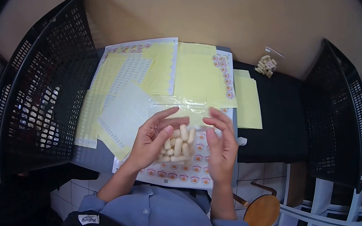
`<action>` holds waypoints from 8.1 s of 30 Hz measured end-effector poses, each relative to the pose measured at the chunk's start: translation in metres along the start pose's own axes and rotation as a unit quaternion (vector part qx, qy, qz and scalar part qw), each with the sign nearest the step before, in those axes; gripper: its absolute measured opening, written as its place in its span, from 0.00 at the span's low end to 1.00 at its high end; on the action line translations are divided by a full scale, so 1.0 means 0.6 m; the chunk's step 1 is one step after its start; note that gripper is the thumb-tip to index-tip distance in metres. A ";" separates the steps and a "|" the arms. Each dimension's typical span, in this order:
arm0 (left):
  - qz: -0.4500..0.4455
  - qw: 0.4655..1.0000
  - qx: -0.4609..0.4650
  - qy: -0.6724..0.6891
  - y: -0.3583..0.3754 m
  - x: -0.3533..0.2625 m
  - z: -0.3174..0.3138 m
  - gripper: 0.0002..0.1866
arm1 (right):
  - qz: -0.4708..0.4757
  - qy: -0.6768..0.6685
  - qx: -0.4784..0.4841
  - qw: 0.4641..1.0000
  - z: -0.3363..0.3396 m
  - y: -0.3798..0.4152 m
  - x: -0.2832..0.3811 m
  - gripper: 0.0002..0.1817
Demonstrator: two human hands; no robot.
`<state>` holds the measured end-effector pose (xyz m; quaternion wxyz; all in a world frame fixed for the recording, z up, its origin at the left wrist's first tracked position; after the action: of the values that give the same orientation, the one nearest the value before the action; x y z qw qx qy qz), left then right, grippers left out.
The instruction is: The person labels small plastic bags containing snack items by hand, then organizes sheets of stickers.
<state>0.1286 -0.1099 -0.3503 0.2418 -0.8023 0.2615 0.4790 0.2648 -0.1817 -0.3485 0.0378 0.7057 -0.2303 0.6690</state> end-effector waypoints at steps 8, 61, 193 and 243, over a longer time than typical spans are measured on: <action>-0.094 0.994 0.006 -0.055 -0.025 0.043 -0.065 0.20 | 0.368 0.358 -0.247 0.822 -0.018 -0.005 0.059 0.07; -0.055 0.973 -0.222 -0.030 -0.002 0.046 0.040 0.16 | 0.120 0.470 -0.207 0.850 0.113 -0.103 -0.084 0.09; 0.026 0.936 0.112 -0.334 -0.174 0.250 -0.165 0.15 | 0.036 0.299 -0.244 0.922 0.519 -0.391 -0.337 0.23; 0.102 0.732 -0.353 -0.574 0.128 -0.049 0.313 0.59 | 0.099 0.572 0.286 0.762 -0.232 -0.177 -0.162 0.36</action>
<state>-0.0536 -0.0416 -0.4144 -0.0048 -0.3705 -0.0350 0.9282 0.1761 -0.0101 -0.4005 -0.1079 0.1430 -0.0325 0.9833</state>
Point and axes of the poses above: each hand's wrist, its own y-axis away from the middle knuckle, its own z-axis out of the back of the hand, x = y × z, the point moved 3 cm from there along -y, towards the middle knuckle, and after that the axes turned 7 degrees about y, right-handed, at the moved point
